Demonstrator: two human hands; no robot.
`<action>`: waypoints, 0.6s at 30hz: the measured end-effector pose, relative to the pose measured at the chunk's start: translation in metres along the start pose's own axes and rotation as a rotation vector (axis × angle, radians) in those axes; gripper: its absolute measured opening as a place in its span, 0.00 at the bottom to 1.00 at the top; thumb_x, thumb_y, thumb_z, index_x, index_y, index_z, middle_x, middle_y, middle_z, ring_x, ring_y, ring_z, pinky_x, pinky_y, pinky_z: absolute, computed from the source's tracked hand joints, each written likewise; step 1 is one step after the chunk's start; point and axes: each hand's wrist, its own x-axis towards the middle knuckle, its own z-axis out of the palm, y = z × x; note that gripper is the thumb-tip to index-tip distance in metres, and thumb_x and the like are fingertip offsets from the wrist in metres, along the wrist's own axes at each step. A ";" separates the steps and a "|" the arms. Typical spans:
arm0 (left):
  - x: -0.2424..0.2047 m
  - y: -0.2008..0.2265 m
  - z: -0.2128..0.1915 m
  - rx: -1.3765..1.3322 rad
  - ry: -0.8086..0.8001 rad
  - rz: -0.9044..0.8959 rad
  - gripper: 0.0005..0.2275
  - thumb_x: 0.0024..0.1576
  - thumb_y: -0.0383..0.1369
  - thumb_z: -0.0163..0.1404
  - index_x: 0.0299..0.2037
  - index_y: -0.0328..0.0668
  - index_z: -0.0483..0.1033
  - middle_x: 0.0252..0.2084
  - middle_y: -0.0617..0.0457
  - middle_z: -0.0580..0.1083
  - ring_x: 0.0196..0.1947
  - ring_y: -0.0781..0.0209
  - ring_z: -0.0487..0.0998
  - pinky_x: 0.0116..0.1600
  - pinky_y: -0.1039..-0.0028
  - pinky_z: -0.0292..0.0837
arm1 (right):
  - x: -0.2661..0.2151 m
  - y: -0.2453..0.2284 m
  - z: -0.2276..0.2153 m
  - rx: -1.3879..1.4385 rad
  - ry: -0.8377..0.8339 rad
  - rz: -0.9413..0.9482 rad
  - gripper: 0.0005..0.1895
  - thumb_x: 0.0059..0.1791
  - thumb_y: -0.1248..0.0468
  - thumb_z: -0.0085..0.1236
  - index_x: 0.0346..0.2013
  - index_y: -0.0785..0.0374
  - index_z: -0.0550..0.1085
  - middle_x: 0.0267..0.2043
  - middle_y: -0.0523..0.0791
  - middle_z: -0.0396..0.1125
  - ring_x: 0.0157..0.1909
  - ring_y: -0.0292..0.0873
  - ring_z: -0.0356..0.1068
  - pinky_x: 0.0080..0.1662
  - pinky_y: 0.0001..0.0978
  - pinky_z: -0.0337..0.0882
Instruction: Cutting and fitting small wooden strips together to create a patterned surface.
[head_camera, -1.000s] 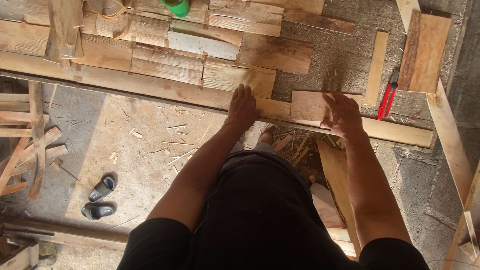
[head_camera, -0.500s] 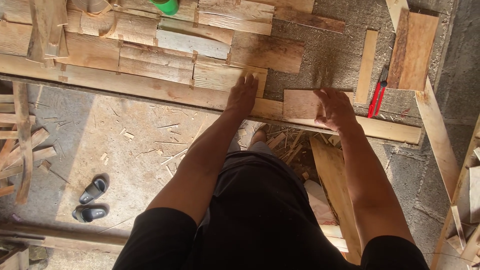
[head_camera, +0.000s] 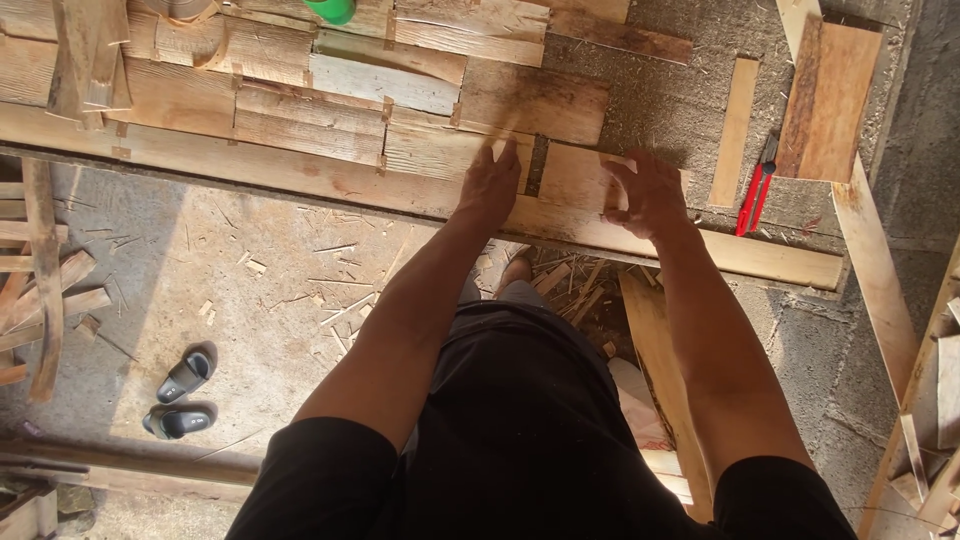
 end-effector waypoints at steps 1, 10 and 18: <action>0.001 -0.001 0.006 0.001 -0.003 -0.001 0.25 0.58 0.25 0.50 0.68 0.36 0.63 0.77 0.48 0.50 0.63 0.38 0.64 0.62 0.62 0.73 | 0.002 0.000 0.001 0.002 -0.002 -0.002 0.53 0.37 0.50 0.78 0.73 0.38 0.60 0.79 0.47 0.44 0.78 0.56 0.43 0.75 0.50 0.41; 0.001 -0.001 0.014 0.063 0.011 0.039 0.28 0.58 0.25 0.51 0.70 0.45 0.59 0.78 0.43 0.48 0.63 0.36 0.65 0.63 0.60 0.70 | 0.012 -0.001 0.004 0.030 0.024 -0.037 0.51 0.37 0.50 0.77 0.72 0.38 0.62 0.77 0.46 0.46 0.78 0.56 0.43 0.75 0.50 0.41; 0.001 -0.004 0.022 0.060 0.010 0.048 0.33 0.56 0.26 0.52 0.72 0.51 0.54 0.78 0.43 0.46 0.67 0.32 0.61 0.66 0.59 0.67 | 0.012 -0.004 0.008 0.077 0.067 -0.069 0.50 0.36 0.51 0.78 0.71 0.40 0.65 0.77 0.46 0.48 0.78 0.53 0.45 0.76 0.48 0.43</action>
